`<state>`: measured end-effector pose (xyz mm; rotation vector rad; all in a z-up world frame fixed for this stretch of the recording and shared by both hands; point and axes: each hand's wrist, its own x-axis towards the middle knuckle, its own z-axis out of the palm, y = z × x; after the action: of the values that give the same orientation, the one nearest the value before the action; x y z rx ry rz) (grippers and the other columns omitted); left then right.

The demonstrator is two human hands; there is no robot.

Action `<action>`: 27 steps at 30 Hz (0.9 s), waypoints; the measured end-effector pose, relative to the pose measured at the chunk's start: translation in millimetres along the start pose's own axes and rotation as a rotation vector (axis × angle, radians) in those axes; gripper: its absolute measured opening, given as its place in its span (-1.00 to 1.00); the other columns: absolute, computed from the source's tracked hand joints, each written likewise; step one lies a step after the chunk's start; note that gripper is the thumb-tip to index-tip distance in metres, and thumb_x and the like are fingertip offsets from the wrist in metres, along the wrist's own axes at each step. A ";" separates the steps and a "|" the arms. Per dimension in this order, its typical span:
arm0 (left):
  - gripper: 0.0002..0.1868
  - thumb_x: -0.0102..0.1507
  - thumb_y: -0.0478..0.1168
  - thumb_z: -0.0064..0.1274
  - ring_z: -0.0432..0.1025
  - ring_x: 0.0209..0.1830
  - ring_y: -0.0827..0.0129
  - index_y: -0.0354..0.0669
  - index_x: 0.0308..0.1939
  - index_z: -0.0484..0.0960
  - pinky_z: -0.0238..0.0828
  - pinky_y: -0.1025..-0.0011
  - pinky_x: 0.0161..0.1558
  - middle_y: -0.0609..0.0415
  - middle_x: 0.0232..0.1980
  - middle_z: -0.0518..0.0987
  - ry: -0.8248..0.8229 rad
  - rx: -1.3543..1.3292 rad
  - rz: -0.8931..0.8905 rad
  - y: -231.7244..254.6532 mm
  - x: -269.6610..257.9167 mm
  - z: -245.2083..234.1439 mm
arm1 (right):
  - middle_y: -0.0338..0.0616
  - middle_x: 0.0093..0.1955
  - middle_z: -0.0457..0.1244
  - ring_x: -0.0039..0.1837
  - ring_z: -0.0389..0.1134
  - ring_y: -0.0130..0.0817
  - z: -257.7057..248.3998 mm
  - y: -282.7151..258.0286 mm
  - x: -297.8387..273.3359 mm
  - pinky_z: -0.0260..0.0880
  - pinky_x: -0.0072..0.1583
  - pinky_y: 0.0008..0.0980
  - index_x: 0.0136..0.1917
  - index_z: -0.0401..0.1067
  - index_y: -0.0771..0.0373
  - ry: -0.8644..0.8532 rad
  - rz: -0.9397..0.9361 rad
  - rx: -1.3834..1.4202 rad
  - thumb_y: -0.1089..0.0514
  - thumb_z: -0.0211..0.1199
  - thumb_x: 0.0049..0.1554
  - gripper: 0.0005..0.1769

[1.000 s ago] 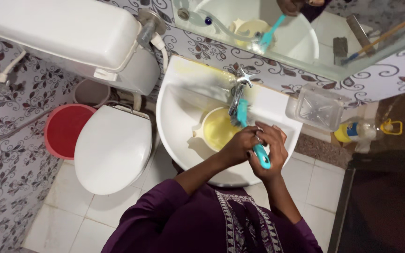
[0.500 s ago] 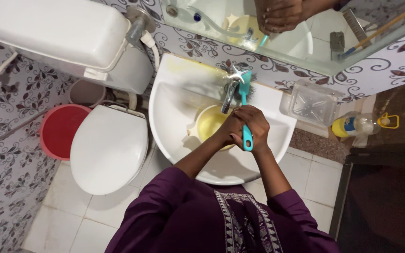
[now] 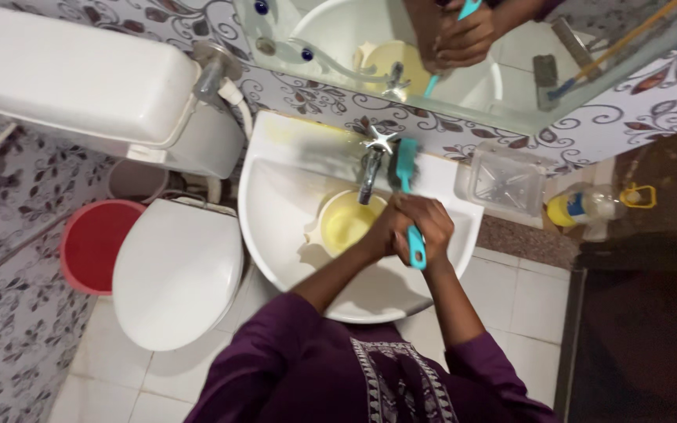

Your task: The person uses a blue scrub brush to clean a white bathroom sink. They repeatedly dip the brush into a yellow bowl containing a yellow liquid, then scrub the sink basin and faucet area. The person rinses the brush under running water and continues scrubbing different parts of the sink.

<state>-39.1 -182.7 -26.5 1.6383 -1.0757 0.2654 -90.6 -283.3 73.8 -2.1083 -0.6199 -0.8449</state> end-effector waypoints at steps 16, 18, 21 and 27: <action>-0.59 0.07 -0.03 0.20 0.40 0.17 -0.07 -0.16 -0.10 0.57 0.22 0.08 0.29 -0.10 0.04 0.54 0.027 -0.192 -0.012 -5.4 -41.7 -24.1 | 0.11 -0.04 0.38 0.05 0.45 0.03 26.7 -34.7 2.8 0.42 0.16 -0.11 -0.05 0.50 0.38 -0.012 0.024 -0.113 0.05 0.28 0.02 -0.65; -0.60 0.08 -0.04 0.20 0.37 0.17 -0.11 -0.18 -0.11 0.57 0.20 0.05 0.30 -0.13 0.05 0.53 0.042 -0.221 0.026 -16.5 -26.9 -37.3 | 0.10 -0.02 0.39 0.07 0.45 0.04 34.3 -24.2 16.0 0.43 0.18 -0.10 -0.04 0.50 0.40 0.013 0.020 -0.119 0.05 0.30 0.04 -0.65; -0.63 0.10 -0.04 0.19 0.39 0.19 -0.11 -0.17 -0.14 0.57 0.21 0.03 0.35 -0.11 0.05 0.53 0.032 -0.162 0.003 -2.8 -34.9 -32.2 | 0.10 0.00 0.39 0.09 0.45 0.03 33.4 -38.3 7.1 0.46 0.21 -0.10 -0.02 0.51 0.42 0.019 0.042 -0.129 0.06 0.30 0.08 -0.64; -0.74 0.13 -0.13 0.19 0.46 0.16 0.01 -0.16 -0.17 0.63 0.29 0.04 0.32 -0.01 -0.03 0.58 -0.020 -0.066 -0.040 48.7 -87.2 -22.4 | 0.07 -0.08 0.37 0.06 0.46 0.03 28.1 -85.1 -22.2 0.47 0.16 -0.11 -0.07 0.50 0.44 0.028 0.064 -0.065 0.03 0.25 0.09 -0.63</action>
<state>-117.0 -118.4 -43.3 1.6046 -1.0549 0.1862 -151.0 -214.2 84.1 -2.1592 -0.5138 -0.8675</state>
